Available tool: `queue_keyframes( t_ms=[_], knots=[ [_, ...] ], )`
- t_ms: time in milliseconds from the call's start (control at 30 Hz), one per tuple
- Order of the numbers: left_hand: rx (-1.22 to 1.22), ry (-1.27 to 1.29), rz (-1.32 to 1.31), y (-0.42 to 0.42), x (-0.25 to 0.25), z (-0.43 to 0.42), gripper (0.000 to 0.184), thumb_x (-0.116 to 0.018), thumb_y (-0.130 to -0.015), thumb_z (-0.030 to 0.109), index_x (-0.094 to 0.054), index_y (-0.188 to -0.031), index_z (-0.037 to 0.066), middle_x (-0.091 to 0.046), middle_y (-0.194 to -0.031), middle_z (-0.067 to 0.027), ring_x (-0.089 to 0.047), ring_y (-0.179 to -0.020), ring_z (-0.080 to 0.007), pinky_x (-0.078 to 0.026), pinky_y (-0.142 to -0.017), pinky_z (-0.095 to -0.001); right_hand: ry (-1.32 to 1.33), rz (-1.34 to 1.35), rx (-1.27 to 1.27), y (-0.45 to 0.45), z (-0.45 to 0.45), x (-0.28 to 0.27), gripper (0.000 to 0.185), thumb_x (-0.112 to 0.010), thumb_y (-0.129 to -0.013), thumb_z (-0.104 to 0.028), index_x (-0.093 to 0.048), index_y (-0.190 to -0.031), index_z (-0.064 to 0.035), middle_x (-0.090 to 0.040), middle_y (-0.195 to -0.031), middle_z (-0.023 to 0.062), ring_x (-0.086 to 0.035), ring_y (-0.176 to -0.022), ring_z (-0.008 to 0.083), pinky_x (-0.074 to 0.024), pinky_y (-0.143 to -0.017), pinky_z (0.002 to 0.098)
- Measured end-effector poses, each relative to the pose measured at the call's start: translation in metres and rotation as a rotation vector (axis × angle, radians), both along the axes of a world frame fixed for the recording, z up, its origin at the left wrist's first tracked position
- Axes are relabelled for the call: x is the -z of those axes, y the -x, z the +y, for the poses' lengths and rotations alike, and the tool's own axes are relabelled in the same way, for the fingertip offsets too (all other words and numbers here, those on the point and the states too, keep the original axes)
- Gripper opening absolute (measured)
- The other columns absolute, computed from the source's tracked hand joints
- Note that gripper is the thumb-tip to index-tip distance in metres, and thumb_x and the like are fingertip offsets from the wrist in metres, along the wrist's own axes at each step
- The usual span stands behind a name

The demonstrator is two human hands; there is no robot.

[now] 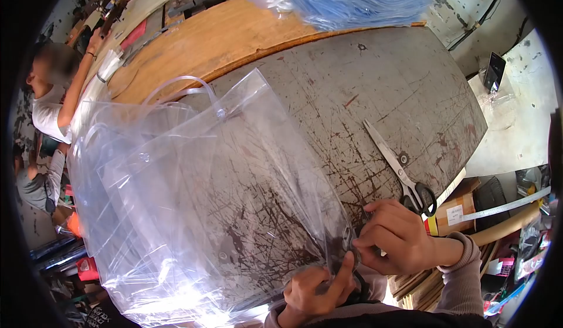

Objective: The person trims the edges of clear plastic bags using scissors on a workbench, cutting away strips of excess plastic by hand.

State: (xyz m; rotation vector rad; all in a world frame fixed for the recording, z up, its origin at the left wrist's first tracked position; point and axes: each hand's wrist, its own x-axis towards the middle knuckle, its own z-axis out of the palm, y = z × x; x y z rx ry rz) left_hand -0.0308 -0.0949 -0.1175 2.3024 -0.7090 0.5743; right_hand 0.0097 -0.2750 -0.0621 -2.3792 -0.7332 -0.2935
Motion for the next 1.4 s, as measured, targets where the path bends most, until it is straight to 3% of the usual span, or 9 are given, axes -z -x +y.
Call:
queue_keyframes(
  t_ms=[167, 233, 333, 467, 633, 900, 1033, 1133, 1400],
  knots=[
    [-0.092, -0.007, -0.024, 0.0, 0.004, -0.002, 0.035, -0.065, -0.063, 0.022, -0.072, -0.098, 0.022, -0.037, -0.076, 0.0023, -0.043, -0.065, -0.0077, -0.041, -0.051, -0.0178, -0.066, 0.0, 0.034, -0.009, 0.006, 0.007, 0.013, -0.066, -0.067, -0.001, -0.054, -0.07, -0.0011, -0.051, -0.07, 0.0083, -0.054, -0.064, 0.0264, -0.0521, -0.071, 0.0409],
    [-0.048, 0.024, -0.03, 0.0, 0.004, 0.0, 0.035, -0.067, -0.063, 0.021, -0.072, -0.098, 0.022, -0.037, -0.076, 0.0019, -0.044, -0.064, -0.0082, -0.041, -0.05, -0.0178, 0.063, -0.108, 0.127, -0.021, 0.004, 0.012, 0.016, -0.066, -0.066, 0.002, -0.052, -0.074, -0.0012, -0.052, -0.072, 0.0106, -0.055, -0.065, 0.0272, -0.0509, -0.065, 0.037],
    [0.025, 0.047, -0.038, 0.009, 0.01, 0.005, 0.035, -0.067, -0.064, 0.021, -0.072, -0.099, 0.021, -0.037, -0.077, 0.0016, -0.045, -0.064, -0.0092, -0.041, -0.05, -0.0183, -0.04, -0.093, 0.319, -0.061, -0.022, 0.007, 0.017, -0.062, -0.069, 0.003, -0.051, -0.08, -0.0022, -0.053, -0.075, 0.0118, -0.056, -0.067, 0.028, -0.0473, -0.06, 0.0347],
    [-0.051, 0.065, -0.043, 0.005, 0.005, -0.001, 0.035, -0.068, -0.063, 0.022, -0.072, -0.098, 0.02, -0.038, -0.077, 0.0012, -0.045, -0.064, -0.0095, -0.042, -0.05, -0.0188, -0.231, 0.091, 0.157, -0.048, -0.007, 0.005, 0.016, -0.06, -0.073, 0.004, -0.052, -0.085, -0.0028, -0.054, -0.078, 0.0111, -0.057, -0.067, 0.028, -0.0442, -0.057, 0.0345],
    [-0.085, 0.083, -0.053, 0.006, 0.006, -0.001, 0.035, -0.069, -0.06, 0.027, -0.073, -0.094, 0.021, -0.04, -0.078, 0.0008, -0.045, -0.063, -0.01, -0.042, -0.05, -0.0201, -0.168, -0.004, 0.545, -0.018, -0.02, 0.008, 0.01, -0.061, -0.078, 0.002, -0.052, -0.082, -0.001, -0.056, -0.075, 0.0114, -0.058, -0.067, 0.0268, -0.0449, -0.06, 0.0321],
    [-0.093, 0.061, -0.069, 0.009, 0.008, 0.0, 0.036, -0.07, -0.059, 0.03, -0.073, -0.094, 0.022, -0.042, -0.079, -0.0003, -0.045, -0.063, -0.0105, -0.04, -0.051, -0.0198, -0.197, 0.077, 0.812, 0.028, -0.029, 0.012, 0.01, -0.059, -0.081, 0.001, -0.05, -0.077, -0.0002, -0.053, -0.072, 0.0112, -0.054, -0.065, 0.0252, -0.042, -0.061, 0.0299],
    [-0.098, 0.062, -0.077, 0.008, 0.007, -0.001, 0.036, -0.07, -0.059, 0.029, -0.073, -0.094, 0.021, -0.042, -0.079, -0.0003, -0.045, -0.063, -0.0107, -0.04, -0.05, -0.0199, 0.023, -0.118, 0.853, 0.034, -0.03, 0.008, 0.017, -0.058, -0.077, 0.004, -0.051, -0.092, 0.0007, -0.051, -0.09, 0.0162, -0.053, -0.081, 0.0292, -0.0433, -0.069, 0.0323],
    [-0.085, 0.081, -0.059, 0.006, 0.004, -0.002, 0.037, -0.071, -0.058, 0.026, -0.073, -0.094, 0.02, -0.042, -0.077, -0.0003, -0.045, -0.06, -0.0103, -0.039, -0.047, -0.0198, 0.076, -0.027, 0.872, 0.047, -0.03, 0.011, 0.029, -0.06, -0.074, 0.003, -0.05, -0.1, -0.0006, -0.047, -0.101, 0.0183, -0.051, -0.089, 0.0322, -0.0433, -0.074, 0.0361],
    [-0.043, 0.122, -0.029, 0.003, 0.001, -0.003, 0.039, -0.072, -0.056, 0.021, -0.072, -0.095, 0.017, -0.041, -0.075, -0.0008, -0.044, -0.056, -0.0096, -0.039, -0.044, -0.0198, 0.104, 0.156, 0.904, 0.059, -0.027, 0.015, 0.035, -0.064, -0.071, 0.001, -0.05, -0.103, -0.0019, -0.045, -0.102, 0.0181, -0.05, -0.091, 0.036, -0.0426, -0.077, 0.0395]
  ],
)
